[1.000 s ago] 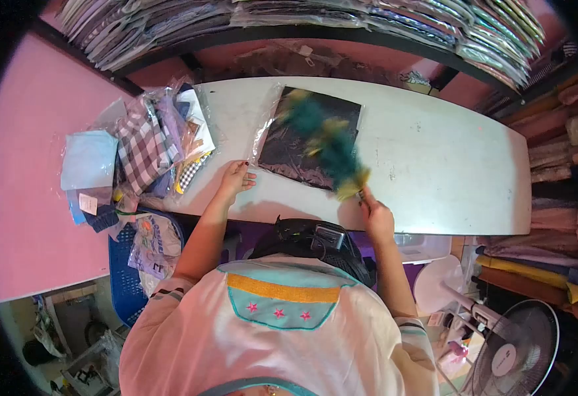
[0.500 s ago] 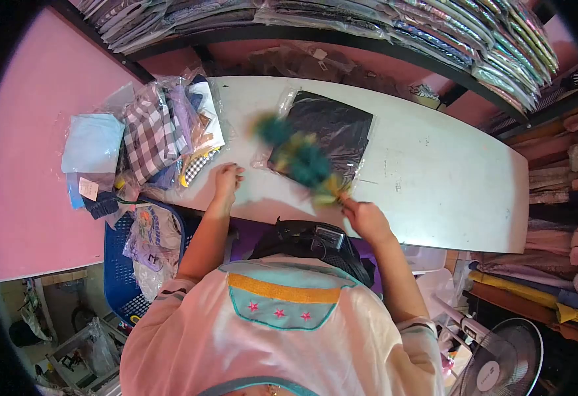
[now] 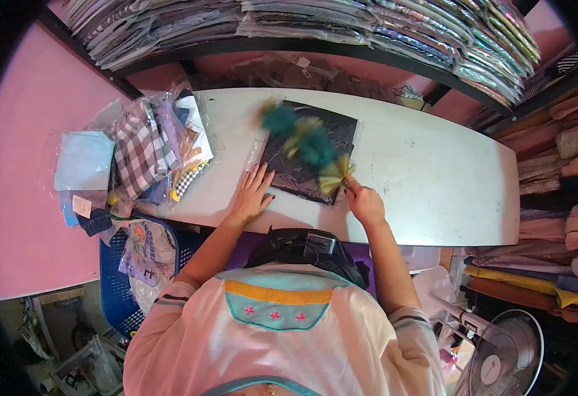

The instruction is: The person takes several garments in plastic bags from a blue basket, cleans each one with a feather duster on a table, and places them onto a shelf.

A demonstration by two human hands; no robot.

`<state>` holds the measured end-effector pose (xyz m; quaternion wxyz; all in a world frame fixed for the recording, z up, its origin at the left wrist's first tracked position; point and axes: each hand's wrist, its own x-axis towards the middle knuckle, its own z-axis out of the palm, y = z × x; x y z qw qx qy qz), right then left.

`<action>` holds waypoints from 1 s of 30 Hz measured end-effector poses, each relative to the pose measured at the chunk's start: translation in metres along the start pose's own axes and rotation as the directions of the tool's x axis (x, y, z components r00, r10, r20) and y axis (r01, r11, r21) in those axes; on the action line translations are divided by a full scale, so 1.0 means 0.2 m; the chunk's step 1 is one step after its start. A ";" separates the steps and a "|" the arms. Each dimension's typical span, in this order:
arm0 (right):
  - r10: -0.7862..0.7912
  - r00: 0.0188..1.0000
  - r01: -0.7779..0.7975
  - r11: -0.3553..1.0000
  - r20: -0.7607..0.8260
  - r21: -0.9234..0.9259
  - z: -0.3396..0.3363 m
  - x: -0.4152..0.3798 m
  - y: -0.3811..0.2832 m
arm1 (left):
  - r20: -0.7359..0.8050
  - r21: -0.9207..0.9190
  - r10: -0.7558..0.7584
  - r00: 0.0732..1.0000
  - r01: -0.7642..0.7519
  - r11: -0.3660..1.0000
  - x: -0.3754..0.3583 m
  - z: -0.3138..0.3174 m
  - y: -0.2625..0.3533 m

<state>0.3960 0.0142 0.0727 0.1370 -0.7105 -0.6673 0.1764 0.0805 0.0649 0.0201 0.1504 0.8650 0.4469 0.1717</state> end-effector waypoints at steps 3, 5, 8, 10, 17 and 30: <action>-0.035 0.999 0.035 0.999 0.012 0.033 0.02 0.05 -0.04 | 0.003 0.004 -0.015 1.000 0.015 1.000 -0.01 0.02 -0.02; -0.147 0.988 0.146 0.989 0.057 0.016 0.01 0.06 -0.08 | -0.008 0.010 -0.019 1.000 0.019 1.000 -0.01 0.03 -0.02; -0.084 0.996 0.089 0.985 0.037 -0.145 0.00 0.12 -0.10 | -0.018 0.009 -0.019 1.000 0.019 1.000 -0.01 0.02 -0.01; 0.008 1.000 -0.010 0.990 -0.012 -0.142 0.02 0.19 -0.12 | -0.016 0.009 -0.026 1.000 0.026 1.000 -0.01 0.01 0.00; -0.194 0.975 0.204 0.975 0.111 -0.091 0.06 0.02 -0.07 | -0.029 0.032 -0.031 0.999 0.031 0.999 -0.01 0.00 0.01; 0.104 0.993 -0.103 0.995 -0.063 0.010 0.15 -0.34 0.16 | 0.014 0.054 -0.071 0.997 0.070 0.996 -0.01 0.00 0.01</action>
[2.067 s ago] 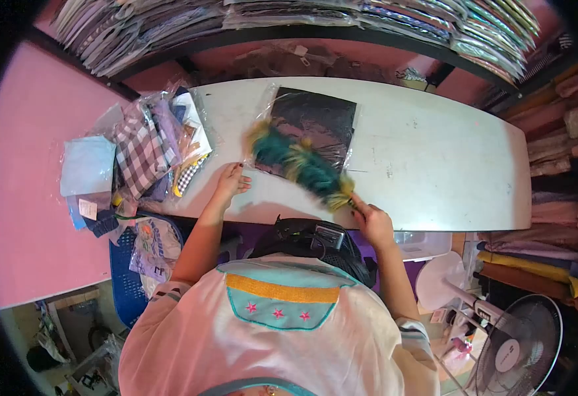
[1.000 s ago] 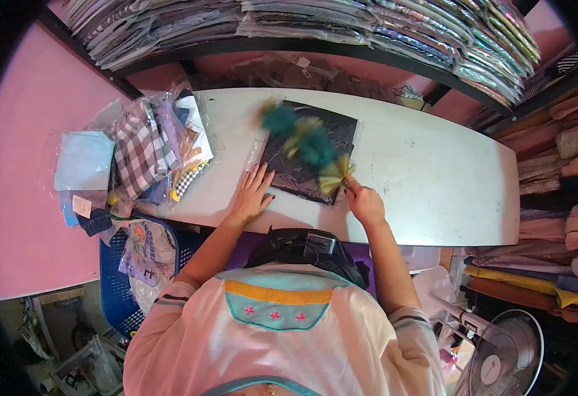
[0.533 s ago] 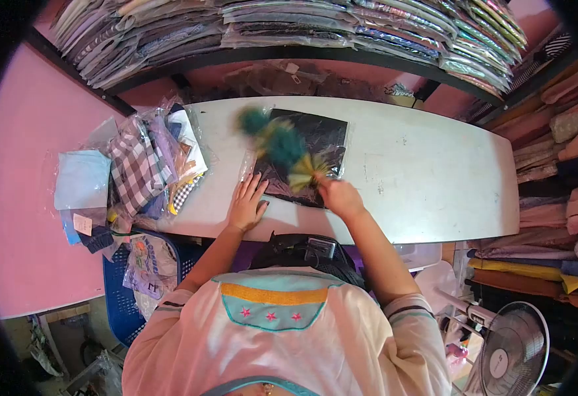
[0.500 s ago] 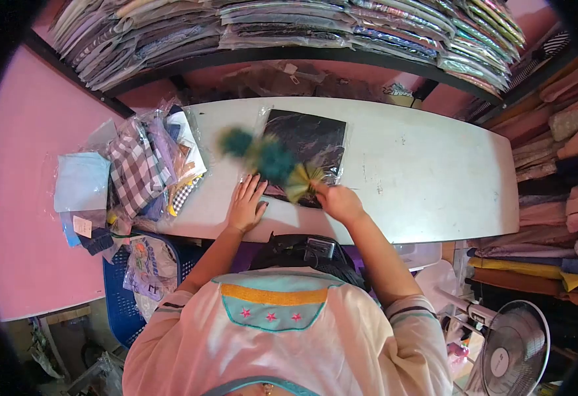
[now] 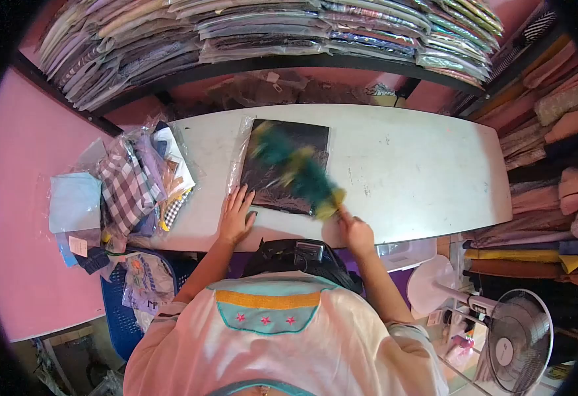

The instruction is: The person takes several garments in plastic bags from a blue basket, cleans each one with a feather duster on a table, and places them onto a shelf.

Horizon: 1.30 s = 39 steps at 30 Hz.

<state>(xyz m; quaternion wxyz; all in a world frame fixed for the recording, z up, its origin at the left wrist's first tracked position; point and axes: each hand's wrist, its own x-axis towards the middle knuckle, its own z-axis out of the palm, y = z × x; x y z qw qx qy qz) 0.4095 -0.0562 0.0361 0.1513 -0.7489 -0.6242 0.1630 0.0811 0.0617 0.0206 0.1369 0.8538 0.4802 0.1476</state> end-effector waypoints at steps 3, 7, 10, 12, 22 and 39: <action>0.087 0.991 -0.077 0.992 -0.101 0.104 0.04 0.05 0.05 | -0.040 -0.003 0.032 0.999 -0.033 0.999 0.01 -0.02 0.02; -0.210 0.963 0.201 0.977 0.170 0.068 -0.02 -0.01 -0.06 | -0.035 0.016 0.042 0.999 -0.042 0.999 0.01 -0.02 0.02; -0.017 0.998 0.020 0.999 0.056 -0.049 -0.01 0.01 0.04 | -0.036 -0.022 0.054 0.998 -0.055 0.998 0.01 0.00 0.00; 0.180 0.978 -0.190 0.976 -0.100 -0.101 0.02 0.06 0.20 | -0.052 -0.064 0.060 0.997 -0.064 0.996 0.02 -0.02 0.02; 0.162 0.788 -0.267 0.959 -0.593 -0.093 -0.26 0.18 0.30 | -0.265 -0.330 -0.335 0.904 0.242 0.913 0.20 0.08 -0.23; 0.322 0.858 -0.500 0.350 0.400 0.792 0.16 0.49 -0.20 | 0.509 -0.810 -0.282 0.813 0.563 0.161 0.25 -0.13 -0.19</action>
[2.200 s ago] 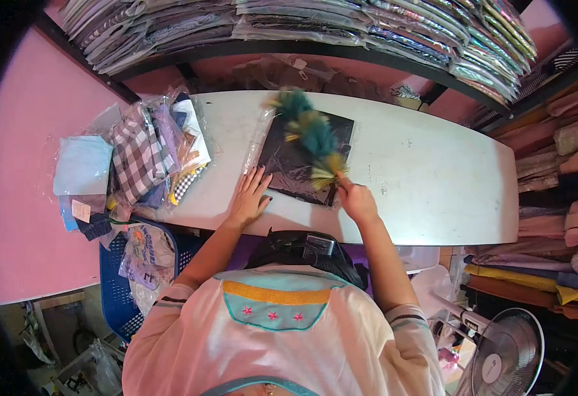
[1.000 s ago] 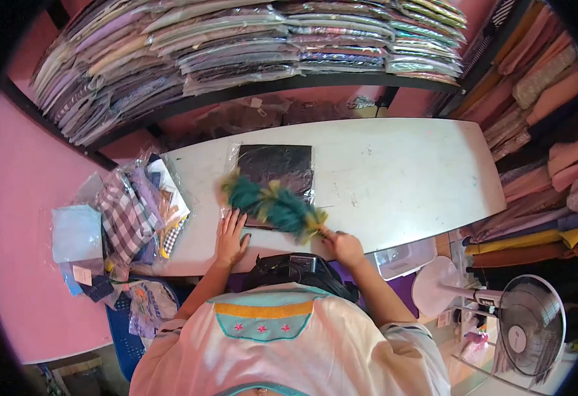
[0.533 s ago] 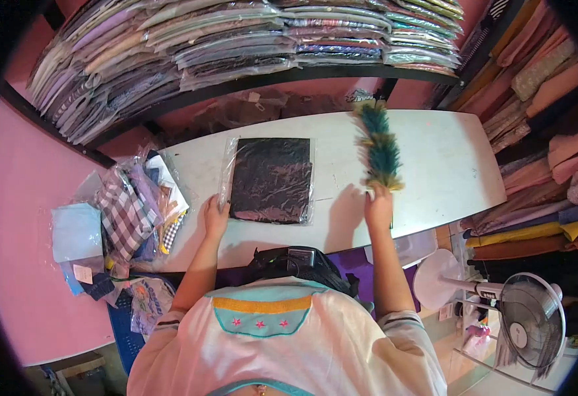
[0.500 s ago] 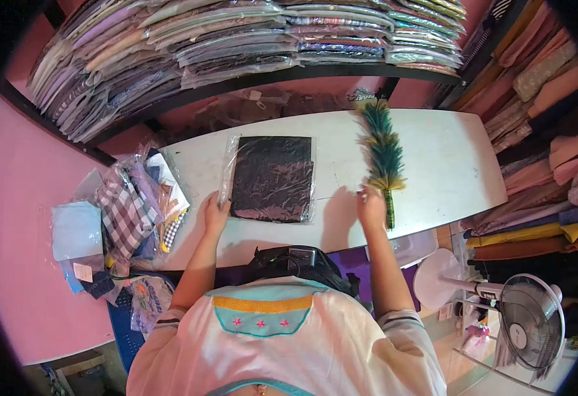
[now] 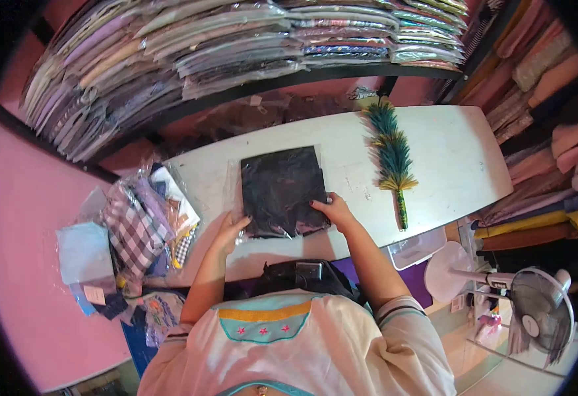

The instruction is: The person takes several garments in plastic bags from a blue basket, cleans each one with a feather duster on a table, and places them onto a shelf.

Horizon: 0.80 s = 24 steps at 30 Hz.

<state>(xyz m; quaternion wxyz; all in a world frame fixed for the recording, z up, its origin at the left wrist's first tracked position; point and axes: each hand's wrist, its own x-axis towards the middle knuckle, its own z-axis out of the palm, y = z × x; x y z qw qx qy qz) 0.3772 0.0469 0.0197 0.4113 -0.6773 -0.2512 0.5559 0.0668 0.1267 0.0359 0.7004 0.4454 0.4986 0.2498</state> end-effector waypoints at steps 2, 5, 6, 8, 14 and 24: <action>-0.042 0.994 0.023 0.984 0.101 0.178 0.01 -0.10 -0.10 | 0.108 -0.082 0.166 0.980 -0.157 0.984 -0.01 0.02 0.03; -0.144 0.964 0.078 0.957 0.222 0.280 -0.03 -0.16 -0.17 | 0.182 -0.100 0.139 0.973 -0.123 0.987 -0.05 0.06 0.14; -0.193 0.952 0.120 0.949 0.239 0.291 -0.06 -0.17 -0.16 | 0.176 -0.094 0.149 0.973 -0.135 0.986 -0.08 0.10 0.18; -0.334 0.916 0.279 0.928 0.221 0.246 -0.14 -0.24 -0.19 | 0.201 0.038 0.272 0.941 -0.285 0.958 -0.09 0.17 0.22; -0.500 0.866 0.492 0.841 -0.023 0.225 -0.51 -0.51 -0.42 | 0.283 0.068 0.499 0.819 -0.536 0.842 -0.11 0.61 0.49; -0.815 0.556 0.831 0.536 -0.164 0.148 -1.63 -0.39 -1.28 | 0.381 0.268 0.788 0.483 -0.874 0.406 0.08 1.67 1.50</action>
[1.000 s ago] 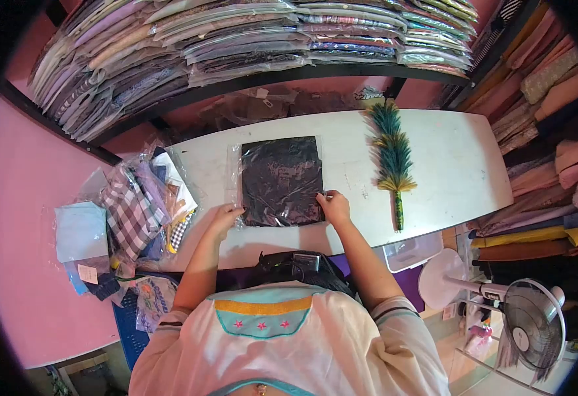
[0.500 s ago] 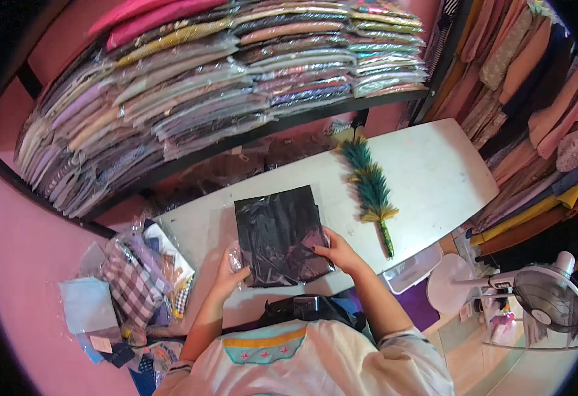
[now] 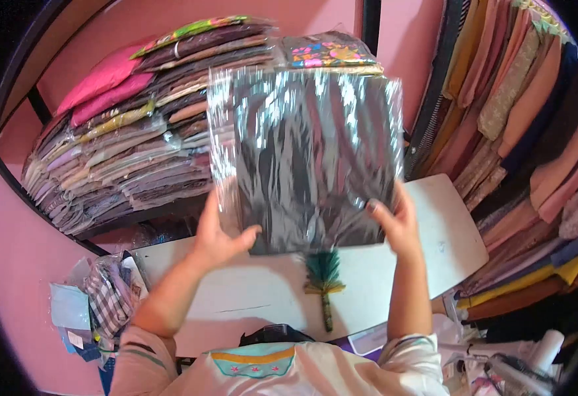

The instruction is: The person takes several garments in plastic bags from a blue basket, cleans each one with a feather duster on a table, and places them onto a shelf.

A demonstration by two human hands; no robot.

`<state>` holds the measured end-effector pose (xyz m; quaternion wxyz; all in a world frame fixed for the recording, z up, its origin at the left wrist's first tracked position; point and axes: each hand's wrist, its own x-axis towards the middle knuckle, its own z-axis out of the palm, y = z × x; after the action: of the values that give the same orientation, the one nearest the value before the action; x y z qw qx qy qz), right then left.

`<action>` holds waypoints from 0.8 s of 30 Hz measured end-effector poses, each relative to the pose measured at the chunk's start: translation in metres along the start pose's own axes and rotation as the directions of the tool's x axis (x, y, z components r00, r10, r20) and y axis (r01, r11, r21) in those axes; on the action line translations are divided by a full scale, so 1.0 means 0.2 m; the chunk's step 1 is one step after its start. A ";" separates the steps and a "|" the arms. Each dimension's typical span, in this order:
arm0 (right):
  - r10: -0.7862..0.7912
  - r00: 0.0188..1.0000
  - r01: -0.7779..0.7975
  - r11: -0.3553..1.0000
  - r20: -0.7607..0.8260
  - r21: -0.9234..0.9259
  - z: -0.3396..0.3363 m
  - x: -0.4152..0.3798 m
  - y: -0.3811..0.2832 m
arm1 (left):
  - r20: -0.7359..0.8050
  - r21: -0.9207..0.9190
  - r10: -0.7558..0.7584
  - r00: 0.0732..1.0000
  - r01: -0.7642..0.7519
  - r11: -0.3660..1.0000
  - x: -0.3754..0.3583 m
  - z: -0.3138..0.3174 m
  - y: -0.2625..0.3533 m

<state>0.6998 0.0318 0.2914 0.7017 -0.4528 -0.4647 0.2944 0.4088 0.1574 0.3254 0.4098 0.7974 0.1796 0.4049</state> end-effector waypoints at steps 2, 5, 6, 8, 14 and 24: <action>-0.193 0.981 0.193 0.981 -0.017 -0.003 -0.07 0.31 -0.17 | -0.081 0.156 0.157 0.984 -0.143 0.977 0.31 0.02 0.15; -0.344 0.936 0.346 0.938 0.068 -0.011 -0.16 0.77 -0.37 | -0.151 0.084 0.133 0.980 -0.121 0.989 0.75 0.00 0.33; -0.353 0.931 0.350 0.936 0.089 0.045 -0.19 0.94 -0.41 | -0.179 -0.011 0.086 0.980 -0.090 0.996 0.88 -0.01 0.39; -0.386 0.915 0.377 0.922 0.120 0.092 -0.23 1.25 -0.47 | -0.198 0.197 0.333 0.922 -0.295 0.935 1.17 -0.06 0.42; 0.006 0.957 -0.008 1.000 0.291 0.008 -0.30 1.92 -0.37 | -0.062 0.869 0.455 0.888 -0.176 0.462 1.62 -0.17 0.47; 0.219 0.887 -0.156 0.971 0.407 -0.181 -0.28 2.05 -0.17 | 0.362 0.926 0.256 0.896 -0.314 -0.211 1.43 0.07 0.05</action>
<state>0.9126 0.3394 0.4716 0.5178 -0.4702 -0.5798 0.4179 0.5929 0.3213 0.4712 -0.4245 0.8543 0.2252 0.1982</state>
